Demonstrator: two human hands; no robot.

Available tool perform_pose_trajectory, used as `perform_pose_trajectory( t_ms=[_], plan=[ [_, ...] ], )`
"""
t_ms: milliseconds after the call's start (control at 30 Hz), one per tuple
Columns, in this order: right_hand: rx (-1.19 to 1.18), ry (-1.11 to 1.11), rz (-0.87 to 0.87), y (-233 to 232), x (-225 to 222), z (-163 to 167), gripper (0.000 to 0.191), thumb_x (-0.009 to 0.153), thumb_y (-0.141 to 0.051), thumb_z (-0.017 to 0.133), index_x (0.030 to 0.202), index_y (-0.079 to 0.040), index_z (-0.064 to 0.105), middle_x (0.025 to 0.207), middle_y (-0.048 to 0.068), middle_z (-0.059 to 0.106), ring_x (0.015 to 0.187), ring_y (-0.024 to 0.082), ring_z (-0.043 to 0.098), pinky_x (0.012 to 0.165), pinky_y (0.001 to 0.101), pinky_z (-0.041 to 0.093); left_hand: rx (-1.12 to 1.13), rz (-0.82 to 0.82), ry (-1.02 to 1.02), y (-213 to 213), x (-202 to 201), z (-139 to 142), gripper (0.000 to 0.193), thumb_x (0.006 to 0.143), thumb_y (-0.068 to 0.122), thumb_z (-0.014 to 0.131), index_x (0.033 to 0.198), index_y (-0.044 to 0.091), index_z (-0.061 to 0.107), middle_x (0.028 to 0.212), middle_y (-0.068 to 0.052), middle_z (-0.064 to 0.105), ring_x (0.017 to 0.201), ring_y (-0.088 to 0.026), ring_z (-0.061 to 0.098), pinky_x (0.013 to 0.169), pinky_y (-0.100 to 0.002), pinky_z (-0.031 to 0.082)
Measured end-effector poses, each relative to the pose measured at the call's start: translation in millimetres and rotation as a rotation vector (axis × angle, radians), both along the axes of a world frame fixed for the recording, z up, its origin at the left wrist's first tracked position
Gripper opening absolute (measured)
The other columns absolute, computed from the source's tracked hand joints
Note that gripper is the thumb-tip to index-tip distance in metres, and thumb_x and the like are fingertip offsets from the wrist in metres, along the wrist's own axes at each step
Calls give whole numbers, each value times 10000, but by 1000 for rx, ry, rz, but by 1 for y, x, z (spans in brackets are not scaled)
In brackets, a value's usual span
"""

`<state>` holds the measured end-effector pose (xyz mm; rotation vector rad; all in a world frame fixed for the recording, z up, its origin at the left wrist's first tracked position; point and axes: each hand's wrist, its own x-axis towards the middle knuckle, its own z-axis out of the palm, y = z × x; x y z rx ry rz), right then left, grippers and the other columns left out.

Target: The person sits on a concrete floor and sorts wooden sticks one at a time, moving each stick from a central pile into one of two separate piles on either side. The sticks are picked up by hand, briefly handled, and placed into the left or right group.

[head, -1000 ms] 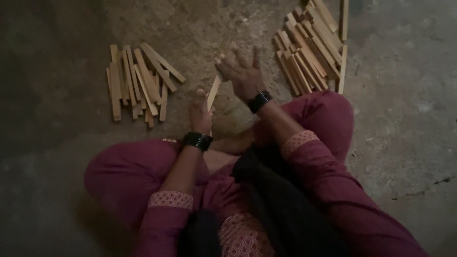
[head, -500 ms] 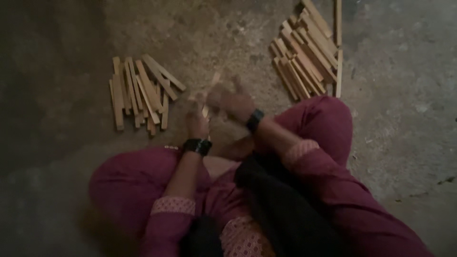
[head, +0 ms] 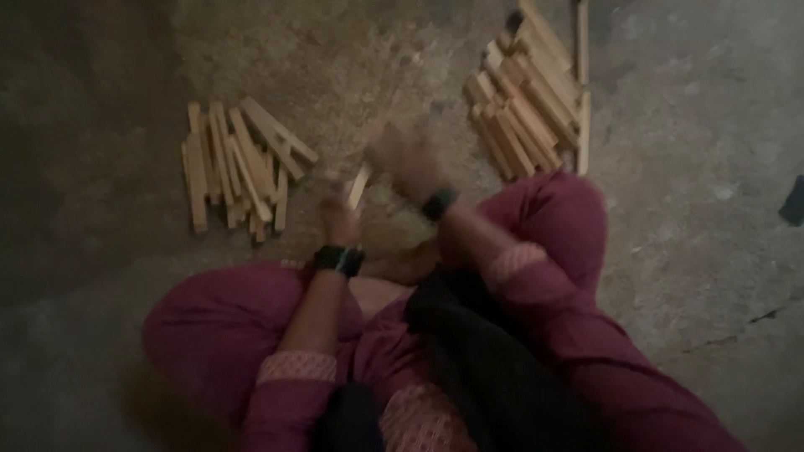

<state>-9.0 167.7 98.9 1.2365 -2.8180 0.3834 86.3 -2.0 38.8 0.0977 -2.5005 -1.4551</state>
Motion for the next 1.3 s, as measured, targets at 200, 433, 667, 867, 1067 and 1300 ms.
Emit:
perform_pose_trajectory(
  t_ms=[200,433,667,867,1067,1300],
  plan=[
    [-5,286,-147,-4,4,0,553,952,-114,655,1450,-336,559,1516,-108,564,1490,219,475,1275,673,93,514,166,-518,3,-3,-6,626,1095,535,386,1378,78,707,903,-63,612,751,-161,545,682,-352,466],
    [-209,269,120,-5,-2,-17,503,1017,-151,653,1482,-328,580,1554,-41,560,1469,218,488,1269,649,156,933,347,-675,2,-2,18,816,990,753,325,1431,139,635,902,-5,513,690,-121,407,584,-290,351],
    [-27,177,58,-7,-4,-6,592,855,-97,613,1410,-302,613,1464,-20,633,1398,252,538,1226,625,161,858,355,-664,5,-3,22,874,914,792,323,1370,113,629,777,-21,499,595,-136,358,503,-316,306],
    [-168,231,-150,-11,0,5,490,1008,-84,599,1419,-350,629,1494,-67,603,1466,198,512,1304,613,193,661,349,-595,6,2,-2,814,1001,701,434,1139,-64,676,811,-66,542,678,-163,525,563,-350,456],
    [-205,119,51,-13,1,11,413,918,-130,633,1309,-260,666,1408,8,656,1376,248,538,1222,626,206,1163,311,-312,9,-7,7,559,1043,536,525,1398,107,566,1245,86,628,1081,-53,631,882,-294,544],
    [-190,237,-195,-10,-13,14,460,923,-81,620,1338,-272,679,1401,29,663,1374,284,537,1226,573,283,611,124,-502,14,-9,32,415,937,206,665,1313,32,695,979,-64,731,823,-174,618,726,-359,506]
  ],
)
